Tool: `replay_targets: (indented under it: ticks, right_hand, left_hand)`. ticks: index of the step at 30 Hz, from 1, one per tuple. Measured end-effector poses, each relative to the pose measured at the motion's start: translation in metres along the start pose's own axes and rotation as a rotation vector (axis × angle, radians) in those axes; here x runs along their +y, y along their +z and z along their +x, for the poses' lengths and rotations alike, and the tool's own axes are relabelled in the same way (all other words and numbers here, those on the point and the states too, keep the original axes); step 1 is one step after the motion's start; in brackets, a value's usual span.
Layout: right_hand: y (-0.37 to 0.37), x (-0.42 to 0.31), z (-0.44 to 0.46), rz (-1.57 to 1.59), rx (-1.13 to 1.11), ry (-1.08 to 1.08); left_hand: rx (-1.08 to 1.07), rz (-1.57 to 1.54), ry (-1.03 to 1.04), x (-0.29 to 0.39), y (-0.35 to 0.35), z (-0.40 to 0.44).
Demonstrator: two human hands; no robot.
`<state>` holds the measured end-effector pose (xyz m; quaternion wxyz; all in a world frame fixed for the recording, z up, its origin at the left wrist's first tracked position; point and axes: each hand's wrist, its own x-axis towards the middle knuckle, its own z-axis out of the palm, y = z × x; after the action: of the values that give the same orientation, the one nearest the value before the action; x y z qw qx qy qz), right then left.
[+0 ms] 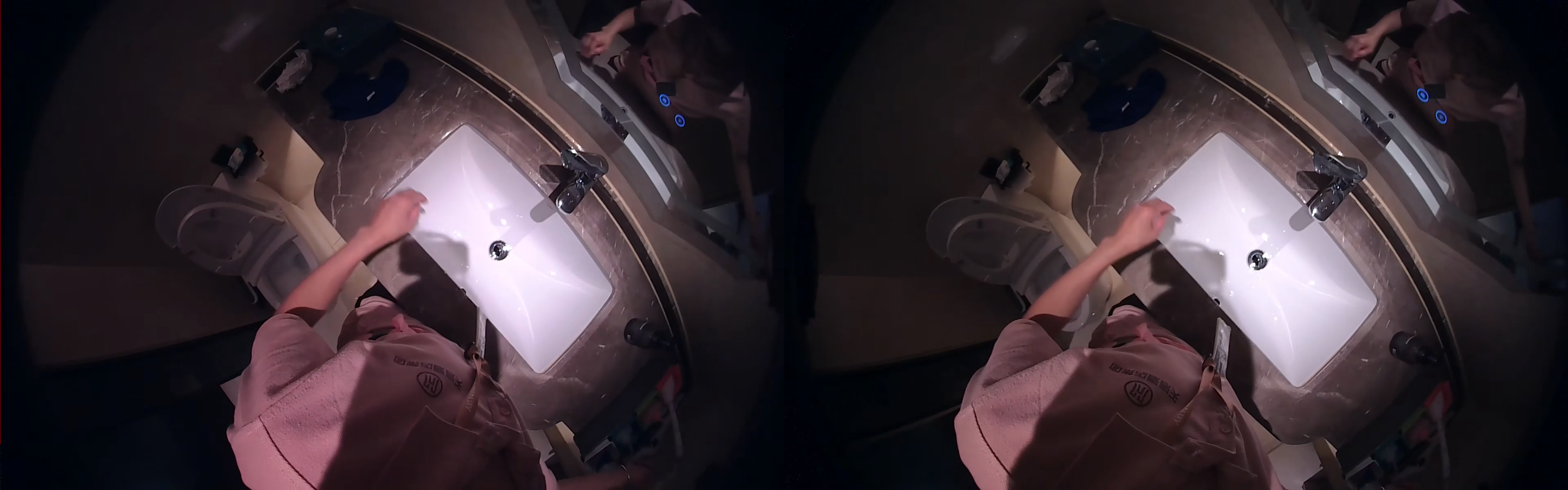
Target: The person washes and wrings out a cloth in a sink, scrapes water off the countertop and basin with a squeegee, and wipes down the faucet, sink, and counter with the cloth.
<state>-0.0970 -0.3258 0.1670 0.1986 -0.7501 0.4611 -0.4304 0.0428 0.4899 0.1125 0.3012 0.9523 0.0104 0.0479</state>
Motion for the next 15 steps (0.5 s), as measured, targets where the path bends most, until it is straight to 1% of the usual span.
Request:
replay_targets:
  ticks: [1,2,3,4,5,6,7,8,9,10,11,12,13,14,15]
  right_hand:
    - [-0.010,-0.023,-0.019,0.065,0.050,-0.072]
    - [-0.020,-0.053,-0.045,0.152,0.060,-0.127]
    - [-0.023,-0.085,-0.078,0.259,0.018,-0.155]
    - [-0.023,-0.116,-0.120,0.372,-0.056,-0.154]
    - [-0.021,-0.149,-0.168,0.483,-0.180,-0.113]
    - [-0.006,-0.195,-0.227,0.615,-0.332,-0.053]
    - [0.008,-0.225,-0.277,0.621,-0.483,0.067]
    - [0.021,-0.246,-0.322,0.530,-0.669,0.047]
    - [0.034,-0.262,-0.364,0.544,-0.851,0.002]
    - [0.051,-0.277,-0.406,0.629,-0.991,-0.018]
    - [0.065,-0.302,-0.444,0.577,-1.094,-0.020]
    - [0.080,-0.324,-0.477,0.625,-1.214,-0.074]
    - [0.092,-0.359,-0.504,0.614,-1.313,-0.123]
    - [0.112,-0.373,-0.528,0.600,-1.450,-0.115]
    - [0.134,-0.389,-0.554,0.654,-1.523,-0.039]
  left_hand:
    - [0.078,0.029,0.040,-0.026,-0.007,0.017]
    - [0.139,0.129,0.020,-0.053,-0.014,0.040]
    - [0.197,0.221,0.016,-0.076,-0.023,0.064]
    - [0.177,0.311,-0.053,-0.098,-0.035,0.091]
    - [0.171,0.437,-0.078,-0.120,-0.045,0.117]
    - [0.188,0.523,-0.129,-0.132,-0.058,0.140]
    - [0.169,0.586,-0.183,-0.147,-0.066,0.160]
    - [0.144,0.570,-0.288,-0.163,-0.071,0.179]
    - [0.061,0.533,-0.379,-0.168,-0.080,0.195]
    - [0.031,0.497,-0.378,-0.191,-0.075,0.206]
    - [-0.051,0.435,-0.389,-0.203,-0.084,0.219]
    - [-0.137,0.371,-0.407,-0.209,-0.086,0.229]
    - [-0.121,0.227,-0.357,-0.217,-0.075,0.235]
    - [-0.100,0.096,-0.308,-0.227,-0.067,0.237]
    - [-0.075,-0.028,-0.260,-0.235,-0.065,0.239]
